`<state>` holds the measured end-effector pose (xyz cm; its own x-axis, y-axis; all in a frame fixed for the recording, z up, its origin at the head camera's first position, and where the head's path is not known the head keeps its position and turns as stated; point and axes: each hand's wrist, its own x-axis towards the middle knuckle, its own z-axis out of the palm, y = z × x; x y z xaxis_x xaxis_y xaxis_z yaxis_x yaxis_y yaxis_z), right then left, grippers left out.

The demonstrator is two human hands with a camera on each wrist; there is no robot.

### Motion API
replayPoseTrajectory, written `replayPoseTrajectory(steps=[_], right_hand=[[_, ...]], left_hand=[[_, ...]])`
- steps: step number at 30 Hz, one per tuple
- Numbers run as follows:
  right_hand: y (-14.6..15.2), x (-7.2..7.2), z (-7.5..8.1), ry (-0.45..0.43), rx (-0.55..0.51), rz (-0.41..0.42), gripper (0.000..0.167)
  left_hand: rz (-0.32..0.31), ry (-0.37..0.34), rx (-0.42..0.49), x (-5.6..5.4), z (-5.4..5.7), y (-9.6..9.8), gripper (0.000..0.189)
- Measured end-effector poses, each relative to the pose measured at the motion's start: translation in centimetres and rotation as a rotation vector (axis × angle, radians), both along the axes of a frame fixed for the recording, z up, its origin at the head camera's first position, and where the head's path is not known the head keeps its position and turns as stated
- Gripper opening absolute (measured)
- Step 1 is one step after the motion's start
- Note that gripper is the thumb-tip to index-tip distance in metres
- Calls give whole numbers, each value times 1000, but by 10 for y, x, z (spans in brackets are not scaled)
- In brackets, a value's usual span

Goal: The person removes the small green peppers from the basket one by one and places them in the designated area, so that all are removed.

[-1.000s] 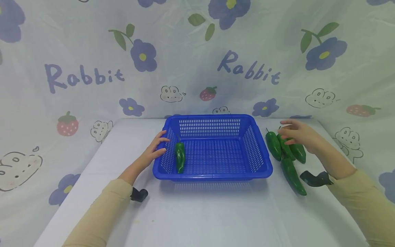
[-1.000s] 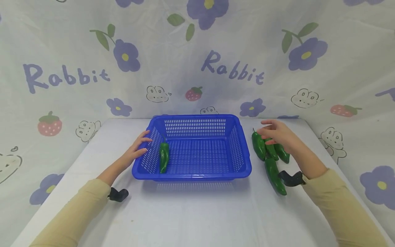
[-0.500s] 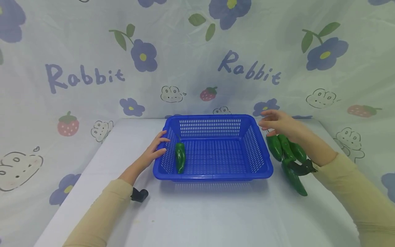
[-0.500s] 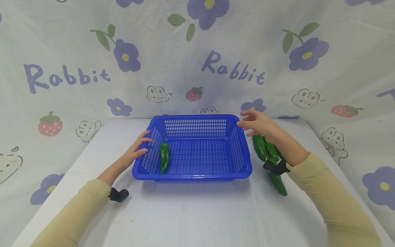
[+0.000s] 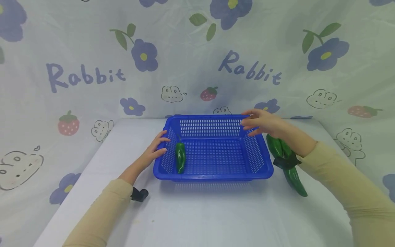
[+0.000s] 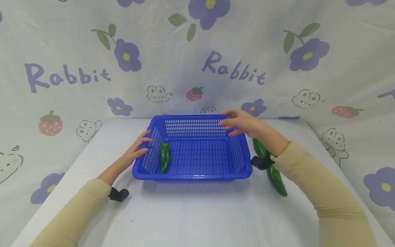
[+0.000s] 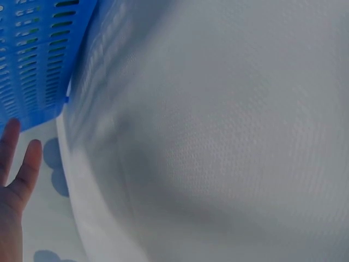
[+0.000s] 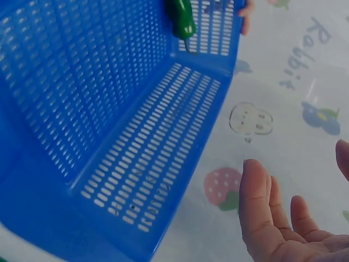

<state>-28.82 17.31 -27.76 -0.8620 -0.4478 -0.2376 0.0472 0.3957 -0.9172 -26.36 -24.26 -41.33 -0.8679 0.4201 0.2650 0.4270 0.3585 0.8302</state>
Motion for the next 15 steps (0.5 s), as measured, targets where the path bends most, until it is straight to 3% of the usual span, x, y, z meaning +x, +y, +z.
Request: replayPoseTrajectory(steps=[15], right_hand=[[-51,-7,-16,-15,-28,5,60]], left_hand=[[7,-31,-1,-1,0,0,38]])
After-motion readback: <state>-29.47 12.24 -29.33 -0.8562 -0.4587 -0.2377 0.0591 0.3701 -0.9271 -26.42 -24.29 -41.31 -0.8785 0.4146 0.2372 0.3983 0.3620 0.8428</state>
